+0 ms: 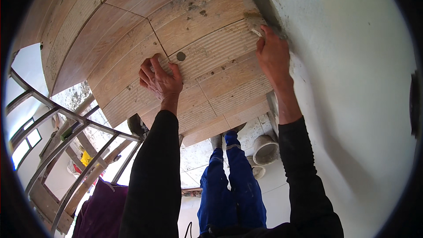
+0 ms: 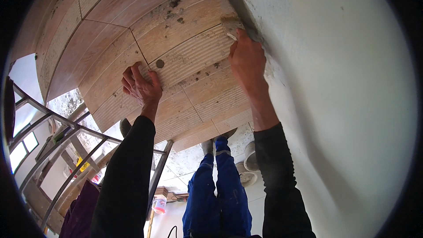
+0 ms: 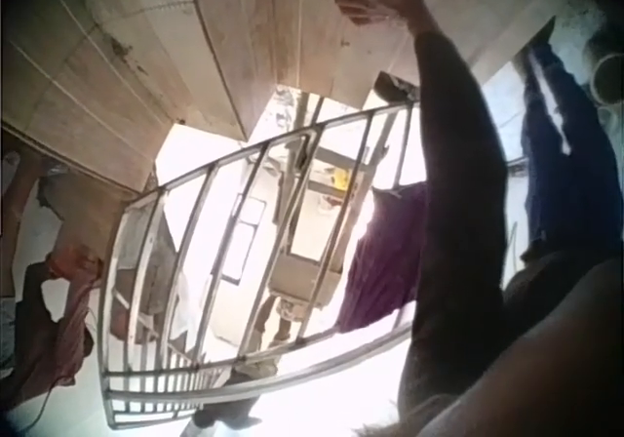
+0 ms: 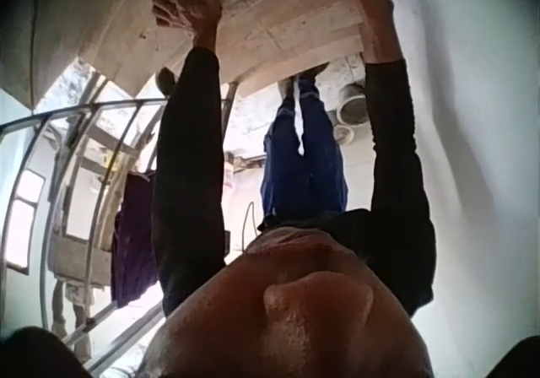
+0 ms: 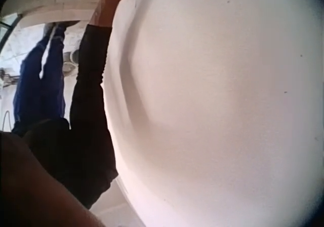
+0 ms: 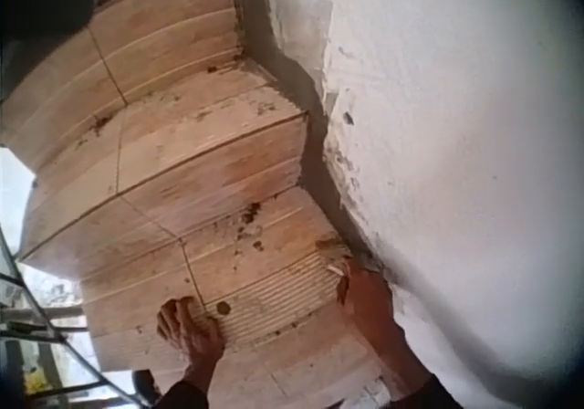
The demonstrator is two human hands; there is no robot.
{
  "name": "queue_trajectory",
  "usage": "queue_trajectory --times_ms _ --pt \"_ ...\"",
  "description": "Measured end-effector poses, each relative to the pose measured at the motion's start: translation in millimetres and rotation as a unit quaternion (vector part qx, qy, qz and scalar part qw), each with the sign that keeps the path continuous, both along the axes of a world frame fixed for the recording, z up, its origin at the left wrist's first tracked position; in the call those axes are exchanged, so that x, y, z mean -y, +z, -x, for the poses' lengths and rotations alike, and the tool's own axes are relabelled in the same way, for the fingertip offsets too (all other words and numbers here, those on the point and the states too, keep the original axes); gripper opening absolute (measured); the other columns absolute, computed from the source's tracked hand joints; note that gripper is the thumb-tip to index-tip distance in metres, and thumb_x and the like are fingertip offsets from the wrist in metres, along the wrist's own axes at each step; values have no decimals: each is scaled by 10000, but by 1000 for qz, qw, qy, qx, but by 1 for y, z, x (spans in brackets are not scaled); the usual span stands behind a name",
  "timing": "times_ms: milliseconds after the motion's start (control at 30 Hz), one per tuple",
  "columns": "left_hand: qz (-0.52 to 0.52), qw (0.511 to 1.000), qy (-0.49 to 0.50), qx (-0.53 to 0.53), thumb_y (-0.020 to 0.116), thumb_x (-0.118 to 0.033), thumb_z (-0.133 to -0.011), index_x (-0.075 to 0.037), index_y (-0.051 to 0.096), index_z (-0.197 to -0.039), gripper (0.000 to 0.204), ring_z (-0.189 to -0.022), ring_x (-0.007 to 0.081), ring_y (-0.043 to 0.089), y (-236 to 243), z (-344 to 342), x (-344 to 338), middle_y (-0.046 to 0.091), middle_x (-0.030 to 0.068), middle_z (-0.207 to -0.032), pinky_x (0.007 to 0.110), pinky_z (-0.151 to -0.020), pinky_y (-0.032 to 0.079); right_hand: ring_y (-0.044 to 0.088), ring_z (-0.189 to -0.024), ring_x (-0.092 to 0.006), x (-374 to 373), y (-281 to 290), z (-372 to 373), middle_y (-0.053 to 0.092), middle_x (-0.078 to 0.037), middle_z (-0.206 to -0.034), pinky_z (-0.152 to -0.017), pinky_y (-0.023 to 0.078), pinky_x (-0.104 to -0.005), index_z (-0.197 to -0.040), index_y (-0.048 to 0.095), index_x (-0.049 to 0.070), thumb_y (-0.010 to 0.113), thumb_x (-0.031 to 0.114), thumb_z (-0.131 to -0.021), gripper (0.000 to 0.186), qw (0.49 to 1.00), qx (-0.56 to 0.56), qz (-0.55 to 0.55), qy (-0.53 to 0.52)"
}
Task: Applying adhesive and tiling the underside of a staircase.
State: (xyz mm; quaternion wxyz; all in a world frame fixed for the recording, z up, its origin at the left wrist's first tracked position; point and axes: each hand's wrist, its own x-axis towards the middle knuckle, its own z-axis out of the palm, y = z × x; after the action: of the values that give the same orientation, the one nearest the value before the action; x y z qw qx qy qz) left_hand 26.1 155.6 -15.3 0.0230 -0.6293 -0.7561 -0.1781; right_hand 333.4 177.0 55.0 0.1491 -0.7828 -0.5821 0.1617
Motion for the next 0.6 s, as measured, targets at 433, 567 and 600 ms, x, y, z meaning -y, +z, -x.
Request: queue_trajectory --times_ms 433,567,600 --pt "-1 1000 -6 0 670 -359 -847 -149 612 -1284 489 -1198 357 478 1 1 0 517 120 -1256 550 -1022 334 719 -1005 -465 -14 11 0 751 -254 -1060 -926 582 -527 -1318 672 54 607 154 -959 378 998 -21 19 55" --pt "-10 1000 -7 4 664 -359 -849 -146 611 -1284 487 -1194 357 480 0 1 -1 517 121 -1253 549 -1016 338 718 -999 -470 -18 8 -5 751 -252 -1051 -922 583 -531 -1322 670 63 614 164 -961 380 999 -40 9 34" --pt "-12 1000 -6 0 662 -360 -850 -145 610 -1285 488 -1193 357 480 0 1 -1 517 122 -1254 549 -1014 340 719 -993 -469 -15 8 0 752 -251 -1044 -918 582 -535 -1317 672 60 615 163 -962 374 999 -31 18 29"
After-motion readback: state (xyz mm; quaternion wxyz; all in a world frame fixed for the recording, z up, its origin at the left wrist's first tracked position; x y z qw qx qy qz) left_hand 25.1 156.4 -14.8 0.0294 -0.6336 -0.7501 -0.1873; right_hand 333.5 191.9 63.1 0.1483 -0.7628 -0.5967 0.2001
